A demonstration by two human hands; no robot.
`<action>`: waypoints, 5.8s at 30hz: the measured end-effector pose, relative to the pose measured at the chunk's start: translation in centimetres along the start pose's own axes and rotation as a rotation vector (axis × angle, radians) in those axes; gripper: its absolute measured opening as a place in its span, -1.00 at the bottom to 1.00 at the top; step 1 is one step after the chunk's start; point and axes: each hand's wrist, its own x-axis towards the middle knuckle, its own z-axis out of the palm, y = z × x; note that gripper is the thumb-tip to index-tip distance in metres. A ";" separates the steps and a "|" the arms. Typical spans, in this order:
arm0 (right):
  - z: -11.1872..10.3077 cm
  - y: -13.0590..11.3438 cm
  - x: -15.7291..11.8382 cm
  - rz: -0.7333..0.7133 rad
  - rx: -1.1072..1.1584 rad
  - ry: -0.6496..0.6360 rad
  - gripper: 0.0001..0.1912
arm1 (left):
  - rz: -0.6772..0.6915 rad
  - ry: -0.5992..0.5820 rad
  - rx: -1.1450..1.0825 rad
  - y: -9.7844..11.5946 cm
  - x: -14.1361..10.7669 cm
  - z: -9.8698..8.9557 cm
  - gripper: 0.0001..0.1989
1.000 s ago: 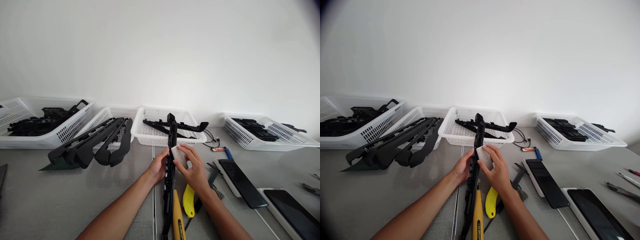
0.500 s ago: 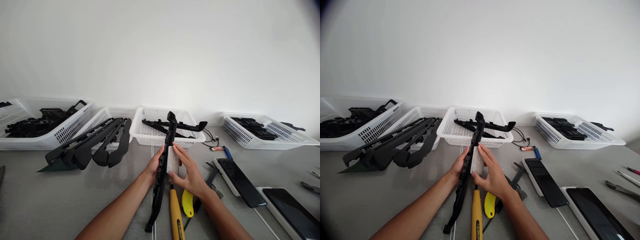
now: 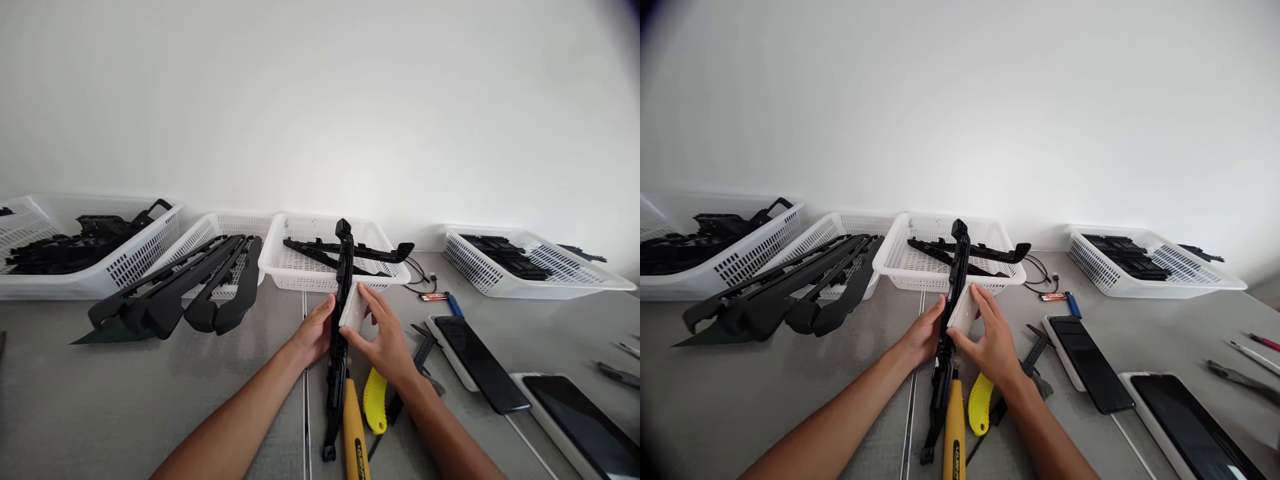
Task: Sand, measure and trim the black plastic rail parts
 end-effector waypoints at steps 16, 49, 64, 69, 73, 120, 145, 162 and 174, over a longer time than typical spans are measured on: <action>0.2 -2.3 -0.1 0.020 -0.098 0.036 -0.23 | 0.019 0.059 -0.001 -0.1 0.1 -0.4 -0.51; -0.2 -1.1 0.2 0.044 -0.057 0.126 -0.30 | 0.025 0.014 0.023 -0.7 0.7 -1.0 -0.59; -0.4 -0.3 0.5 0.062 -0.061 0.145 -0.30 | -0.031 0.101 -0.011 -0.5 0.5 -1.1 -0.69; -0.3 -0.5 0.3 -0.009 -0.001 0.028 -0.26 | -0.033 0.101 -0.036 0.1 0.4 -0.8 -0.66; -0.3 -0.3 0.3 -0.037 0.003 -0.011 -0.24 | -0.069 0.076 -0.032 0.3 0.4 -0.8 -0.64; 1.6 -3.2 -0.3 -0.328 0.061 -0.020 -0.17 | 0.181 0.340 0.236 -0.4 -5.4 -3.3 -0.70; 2.6 -2.9 -0.2 -0.255 0.091 -0.080 -0.15 | 0.231 0.278 0.217 0.6 -5.4 -3.4 -0.49; 3.0 -5.4 -0.7 -0.038 -0.134 -0.031 -0.14 | 0.246 0.352 0.298 0.6 -4.8 -4.0 -0.48; 3.8 -3.6 -0.6 0.047 -0.175 0.029 -0.15 | 0.240 0.115 0.478 0.0 -5.0 -3.7 -0.36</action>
